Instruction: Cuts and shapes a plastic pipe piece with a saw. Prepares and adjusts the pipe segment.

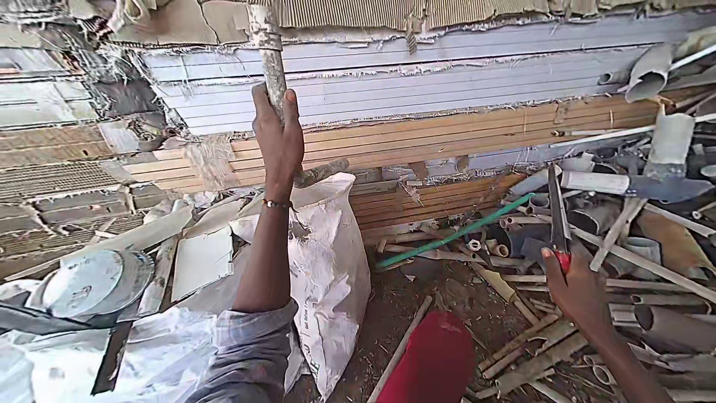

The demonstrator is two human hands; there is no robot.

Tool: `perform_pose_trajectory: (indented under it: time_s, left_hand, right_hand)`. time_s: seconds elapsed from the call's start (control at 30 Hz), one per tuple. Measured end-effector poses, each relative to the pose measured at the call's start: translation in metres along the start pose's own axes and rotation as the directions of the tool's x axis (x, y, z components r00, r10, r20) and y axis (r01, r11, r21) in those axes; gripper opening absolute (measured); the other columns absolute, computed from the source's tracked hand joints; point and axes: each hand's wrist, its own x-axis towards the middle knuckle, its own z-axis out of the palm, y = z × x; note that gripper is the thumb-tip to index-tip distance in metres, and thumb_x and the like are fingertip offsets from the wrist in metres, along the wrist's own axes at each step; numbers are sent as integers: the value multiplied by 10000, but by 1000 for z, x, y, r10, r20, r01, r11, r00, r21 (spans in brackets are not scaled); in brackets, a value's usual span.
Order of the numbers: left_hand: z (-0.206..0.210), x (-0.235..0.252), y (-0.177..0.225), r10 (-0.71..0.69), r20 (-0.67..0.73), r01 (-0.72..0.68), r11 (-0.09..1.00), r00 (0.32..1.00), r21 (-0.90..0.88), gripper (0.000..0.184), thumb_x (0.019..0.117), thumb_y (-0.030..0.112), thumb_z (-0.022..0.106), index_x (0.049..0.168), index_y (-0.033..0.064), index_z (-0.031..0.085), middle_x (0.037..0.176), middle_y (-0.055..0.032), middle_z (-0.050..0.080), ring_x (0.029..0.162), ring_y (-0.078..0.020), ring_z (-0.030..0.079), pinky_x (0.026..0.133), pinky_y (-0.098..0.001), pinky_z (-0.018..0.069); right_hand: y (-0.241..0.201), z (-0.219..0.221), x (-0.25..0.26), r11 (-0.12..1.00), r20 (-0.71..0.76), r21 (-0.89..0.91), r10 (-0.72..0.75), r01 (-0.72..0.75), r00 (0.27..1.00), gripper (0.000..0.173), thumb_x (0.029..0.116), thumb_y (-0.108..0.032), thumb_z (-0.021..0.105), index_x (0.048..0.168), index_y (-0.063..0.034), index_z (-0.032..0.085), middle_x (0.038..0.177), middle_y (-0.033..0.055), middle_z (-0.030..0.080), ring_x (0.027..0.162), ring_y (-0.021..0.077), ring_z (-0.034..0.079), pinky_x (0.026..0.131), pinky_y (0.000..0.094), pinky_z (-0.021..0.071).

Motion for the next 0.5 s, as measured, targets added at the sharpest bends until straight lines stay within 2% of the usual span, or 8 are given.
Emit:
perform_pose_trajectory:
  time_s: [0.13,0.23,0.3,0.33,0.37,0.4,0.47,0.5]
  left_hand:
    - [-3,6,-71,-326,162,330,944,932,1,532,1100,390,407,1521,84,297,1070,-128,632,741,-197,641,693,-408,556]
    - [-3,-20,-102,-565,320,491,823,760,285,623,1098,363,423,1589,90,154,1248,-273,597,1001,-403,664,838,-583,534]
    - [-5,-40,-110,-643,366,446,747,673,493,764,1079,439,469,1625,85,68,1425,-353,485,1251,-527,542,979,-712,434]
    - [-6,-49,-115,-609,374,350,748,699,564,853,1055,467,517,1643,88,28,1469,-357,458,1315,-545,495,1030,-729,393]
    - [-8,-60,-120,-540,373,250,762,755,597,875,1033,494,547,1639,55,93,1484,-362,440,1345,-564,456,1049,-754,356]
    - [-10,-70,-121,-452,361,163,779,816,606,828,1018,524,554,1606,31,245,1490,-356,434,1341,-574,449,1037,-775,347]
    - [-15,-88,-103,-255,325,23,817,911,576,635,1015,524,549,1456,67,525,1528,-277,422,1316,-545,475,1002,-766,379]
    - [-16,-95,-87,-147,308,-50,835,940,548,563,1021,496,542,1414,92,564,1545,-254,402,1307,-536,479,989,-751,392]
  right_hand:
    - [-5,1,-10,996,34,-37,-81,83,996,603,1062,-398,463,1359,125,503,859,360,637,796,579,635,712,716,470]
    - [-12,-3,-15,994,49,-47,-96,98,994,594,1057,-401,456,1344,116,513,824,329,636,763,547,638,690,696,477]
    - [-18,-8,-17,996,55,-43,-73,75,996,595,1058,-410,453,1357,101,508,822,311,637,754,521,638,684,684,473]
    - [-21,-13,-18,999,65,-28,-42,44,997,601,1063,-411,456,1381,97,499,845,315,638,770,516,637,703,689,471]
    - [-23,-17,-19,1000,63,-13,-18,19,998,598,1062,-412,454,1374,96,502,839,302,636,751,493,635,692,673,475]
    - [-25,-22,-19,1000,59,6,5,-5,998,590,1062,-423,447,1350,88,512,805,260,628,695,432,633,651,626,489]
    - [-28,-33,-20,992,62,100,70,-76,996,554,1070,-449,427,1312,39,525,735,115,598,550,242,601,536,466,525]
    - [-31,-41,-22,974,66,190,110,-120,992,510,1075,-436,415,1309,7,510,709,47,578,493,158,573,476,378,526]
